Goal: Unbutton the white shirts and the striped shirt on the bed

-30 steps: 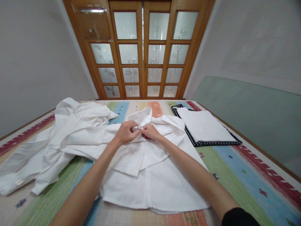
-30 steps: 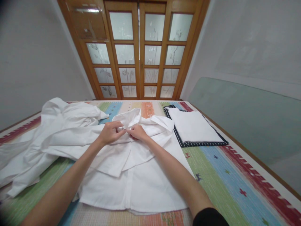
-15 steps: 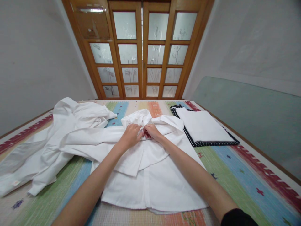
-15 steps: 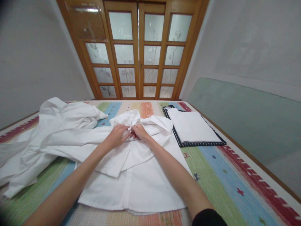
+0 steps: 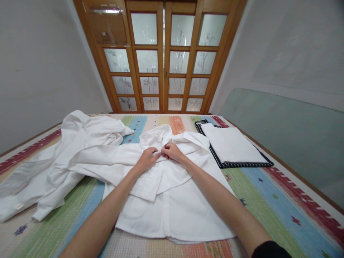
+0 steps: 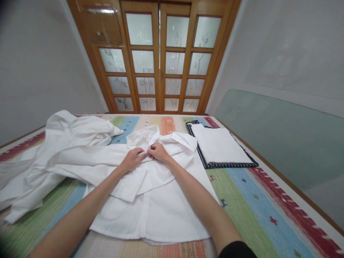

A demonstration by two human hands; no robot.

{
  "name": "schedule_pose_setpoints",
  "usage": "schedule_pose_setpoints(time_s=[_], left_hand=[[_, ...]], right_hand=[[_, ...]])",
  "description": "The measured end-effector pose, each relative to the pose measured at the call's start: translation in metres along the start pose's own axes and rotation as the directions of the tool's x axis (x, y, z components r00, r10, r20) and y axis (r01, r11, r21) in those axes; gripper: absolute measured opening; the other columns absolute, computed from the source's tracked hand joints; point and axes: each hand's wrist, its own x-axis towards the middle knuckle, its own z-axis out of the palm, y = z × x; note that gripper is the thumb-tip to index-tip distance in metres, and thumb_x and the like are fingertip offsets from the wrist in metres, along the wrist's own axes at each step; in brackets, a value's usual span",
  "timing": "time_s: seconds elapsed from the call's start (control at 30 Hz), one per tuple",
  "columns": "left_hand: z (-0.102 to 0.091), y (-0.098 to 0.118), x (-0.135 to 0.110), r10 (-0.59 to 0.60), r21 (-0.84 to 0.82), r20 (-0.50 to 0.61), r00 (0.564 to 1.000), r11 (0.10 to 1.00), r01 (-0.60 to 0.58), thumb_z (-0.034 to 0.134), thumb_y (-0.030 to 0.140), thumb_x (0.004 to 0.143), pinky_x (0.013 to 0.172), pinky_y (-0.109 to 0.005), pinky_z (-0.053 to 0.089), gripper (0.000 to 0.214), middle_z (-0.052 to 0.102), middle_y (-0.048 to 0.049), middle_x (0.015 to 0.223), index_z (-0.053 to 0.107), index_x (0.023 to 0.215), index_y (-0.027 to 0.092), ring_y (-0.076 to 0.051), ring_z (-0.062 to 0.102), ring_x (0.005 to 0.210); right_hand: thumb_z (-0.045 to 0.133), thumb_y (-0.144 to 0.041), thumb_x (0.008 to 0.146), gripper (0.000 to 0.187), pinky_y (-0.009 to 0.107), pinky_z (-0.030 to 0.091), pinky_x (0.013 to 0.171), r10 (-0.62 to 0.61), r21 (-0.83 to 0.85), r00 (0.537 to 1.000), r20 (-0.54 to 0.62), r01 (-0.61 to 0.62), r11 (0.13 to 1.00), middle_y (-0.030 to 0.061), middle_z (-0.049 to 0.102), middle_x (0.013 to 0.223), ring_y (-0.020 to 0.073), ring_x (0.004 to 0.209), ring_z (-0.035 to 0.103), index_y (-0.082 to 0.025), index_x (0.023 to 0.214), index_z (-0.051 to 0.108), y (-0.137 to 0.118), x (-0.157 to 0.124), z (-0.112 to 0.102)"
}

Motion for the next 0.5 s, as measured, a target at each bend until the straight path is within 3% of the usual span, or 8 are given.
schedule_pose_setpoints(time_s=[0.23,0.5], left_hand=[[0.0029,0.0003,-0.0029,0.003,-0.004,0.006,1.000,1.000,-0.003,0.049,0.030,0.088,0.080,-0.034,0.047,0.021,0.068,-0.0086,0.083,0.064,0.082,0.017,-0.021,0.061,0.080],[0.0042,-0.0011,-0.0015,-0.033,-0.059,-0.001,0.999,0.998,0.033,0.048,0.029,0.086,0.081,-0.035,0.047,0.023,0.068,-0.0090,0.081,0.067,0.083,0.016,-0.022,0.062,0.079]], right_hand=[[0.061,-0.025,0.074,0.024,0.017,0.029,0.036,0.018,-0.064,0.995,0.096,-0.012,0.998,-0.0044,0.052,0.040,0.0055,0.034,0.042,-0.014,0.053,0.060,0.0025,-0.0003,-0.0077],[0.066,-0.026,0.073,0.019,0.016,0.029,0.032,0.061,0.073,0.994,0.094,-0.068,0.995,-0.0042,0.055,0.043,0.0064,0.033,0.044,-0.015,0.059,0.059,-0.0027,-0.0016,-0.0059]])
